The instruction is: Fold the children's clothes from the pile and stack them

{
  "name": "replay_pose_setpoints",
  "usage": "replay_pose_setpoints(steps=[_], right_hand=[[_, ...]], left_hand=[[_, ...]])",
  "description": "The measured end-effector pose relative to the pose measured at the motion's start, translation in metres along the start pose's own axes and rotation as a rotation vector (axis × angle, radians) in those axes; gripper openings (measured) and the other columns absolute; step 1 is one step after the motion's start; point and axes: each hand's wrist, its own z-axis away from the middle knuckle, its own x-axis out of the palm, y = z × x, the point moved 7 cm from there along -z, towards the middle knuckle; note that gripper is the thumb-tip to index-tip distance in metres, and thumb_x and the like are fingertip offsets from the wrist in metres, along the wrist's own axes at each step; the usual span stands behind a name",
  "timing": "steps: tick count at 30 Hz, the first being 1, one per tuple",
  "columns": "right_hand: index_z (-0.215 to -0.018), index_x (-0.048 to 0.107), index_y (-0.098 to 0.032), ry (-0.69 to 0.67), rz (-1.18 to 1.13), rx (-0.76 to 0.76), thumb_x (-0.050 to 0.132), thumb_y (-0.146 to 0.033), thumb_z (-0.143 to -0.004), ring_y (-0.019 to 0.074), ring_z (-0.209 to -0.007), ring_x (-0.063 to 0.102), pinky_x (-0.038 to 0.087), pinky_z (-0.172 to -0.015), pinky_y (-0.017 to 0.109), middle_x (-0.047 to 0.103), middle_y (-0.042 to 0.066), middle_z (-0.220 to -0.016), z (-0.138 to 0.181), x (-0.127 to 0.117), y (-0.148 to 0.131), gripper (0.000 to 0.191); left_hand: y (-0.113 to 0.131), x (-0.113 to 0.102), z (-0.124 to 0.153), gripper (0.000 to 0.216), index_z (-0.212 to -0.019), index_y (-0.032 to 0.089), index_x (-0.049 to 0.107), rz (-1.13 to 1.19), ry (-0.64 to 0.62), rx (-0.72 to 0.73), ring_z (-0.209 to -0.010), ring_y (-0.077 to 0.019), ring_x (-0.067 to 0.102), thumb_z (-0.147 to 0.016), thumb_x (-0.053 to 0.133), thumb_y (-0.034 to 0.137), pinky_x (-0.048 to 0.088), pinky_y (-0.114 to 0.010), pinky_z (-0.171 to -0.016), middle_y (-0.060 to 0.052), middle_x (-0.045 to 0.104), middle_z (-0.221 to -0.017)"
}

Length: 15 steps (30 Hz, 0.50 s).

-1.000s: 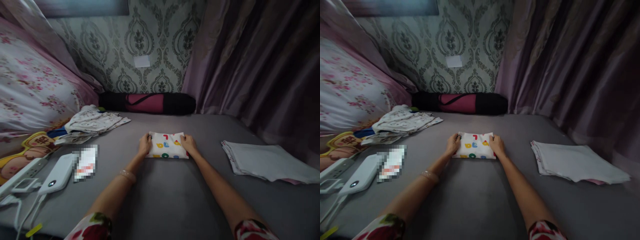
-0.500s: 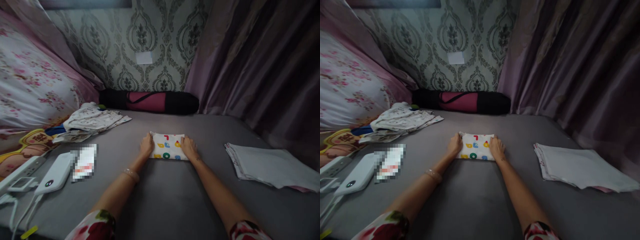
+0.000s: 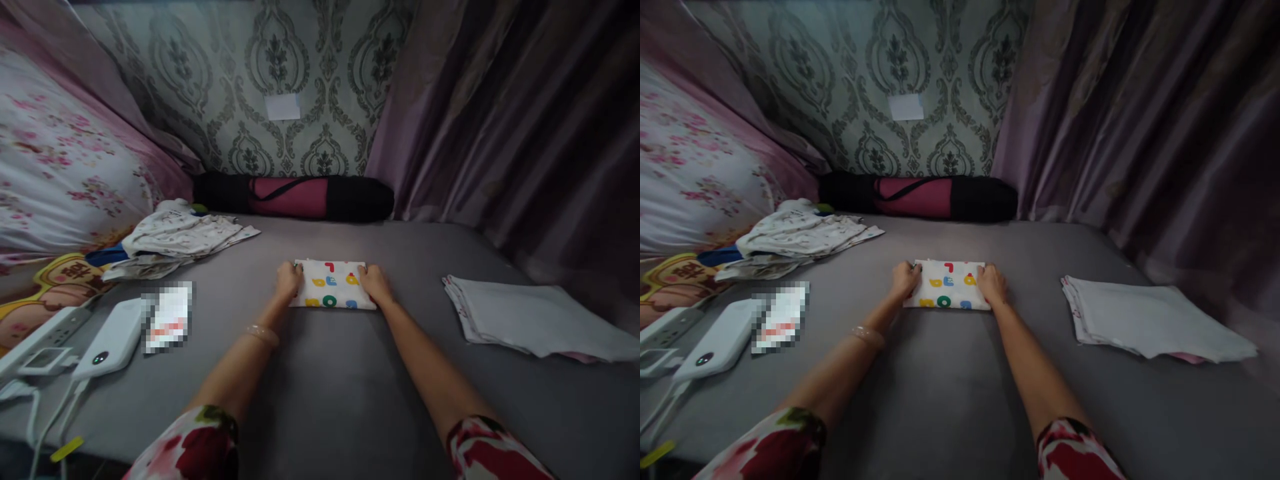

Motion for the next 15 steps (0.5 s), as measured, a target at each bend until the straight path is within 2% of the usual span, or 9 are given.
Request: replay_pose_setpoints(steps=[2, 4, 7, 10, 15], right_hand=[[-0.102, 0.068, -0.01, -0.05, -0.051, -0.007, 0.033, -0.043, -0.097, 0.0225, -0.093, 0.066, 0.046, -0.072, 0.026, 0.07, 0.019, -0.101, -0.002, -0.001, 0.01, 0.049], [-0.1, 0.069, -0.01, -0.039, -0.09, -0.019, 0.031, -0.042, -0.097, 0.0211, -0.091, 0.067, 0.045, -0.069, 0.025, 0.071, 0.017, -0.098, 0.002, -0.004, 0.021, 0.05], [-0.105, 0.066, -0.013, -0.003, -0.11, -0.044, 0.036, -0.039, -0.096, 0.0209, -0.094, 0.065, 0.044, -0.071, 0.025, 0.07, 0.014, -0.102, 0.021, -0.008, 0.03, 0.04], [-0.112, 0.061, -0.017, -0.004, -0.036, -0.051, 0.04, -0.039, -0.095, 0.0224, -0.095, 0.065, 0.043, -0.074, 0.027, 0.069, 0.011, -0.103, 0.047, -0.008, 0.029, 0.035], [-0.118, 0.054, -0.018, 0.001, 0.122, -0.09, 0.034, -0.037, -0.097, 0.0261, -0.094, 0.065, 0.044, -0.076, 0.033, 0.068, 0.013, -0.101, 0.076, -0.011, 0.015, 0.035]], left_hand=[[-0.007, -0.004, 0.0, 0.039, -0.09, 0.012, 0.063, 0.071, -0.032, -0.003, -0.097, -0.0268, 0.065, -0.092, 0.042, 0.045, 0.046, -0.03, -0.075, -0.018, 0.07, -0.095], [-0.014, -0.01, 0.005, 0.04, -0.095, 0.011, 0.062, 0.112, -0.019, 0.006, -0.098, -0.027, 0.064, -0.09, 0.046, 0.047, 0.046, -0.031, -0.076, -0.018, 0.069, -0.097], [-0.02, -0.011, 0.021, 0.034, -0.106, 0.012, 0.057, 0.101, -0.023, 0.036, -0.098, -0.0247, 0.064, -0.09, 0.048, 0.041, 0.046, -0.029, -0.076, -0.016, 0.068, -0.1], [-0.016, -0.004, 0.039, 0.03, -0.112, 0.014, 0.051, 0.016, -0.05, 0.106, -0.094, -0.0232, 0.065, -0.093, 0.043, 0.035, 0.045, -0.029, -0.075, -0.014, 0.069, -0.098], [0.0, 0.0, 0.055, 0.029, -0.116, 0.014, 0.046, -0.187, -0.045, 0.218, -0.093, -0.027, 0.065, -0.097, 0.033, 0.031, 0.046, -0.033, -0.073, -0.016, 0.065, -0.105]])
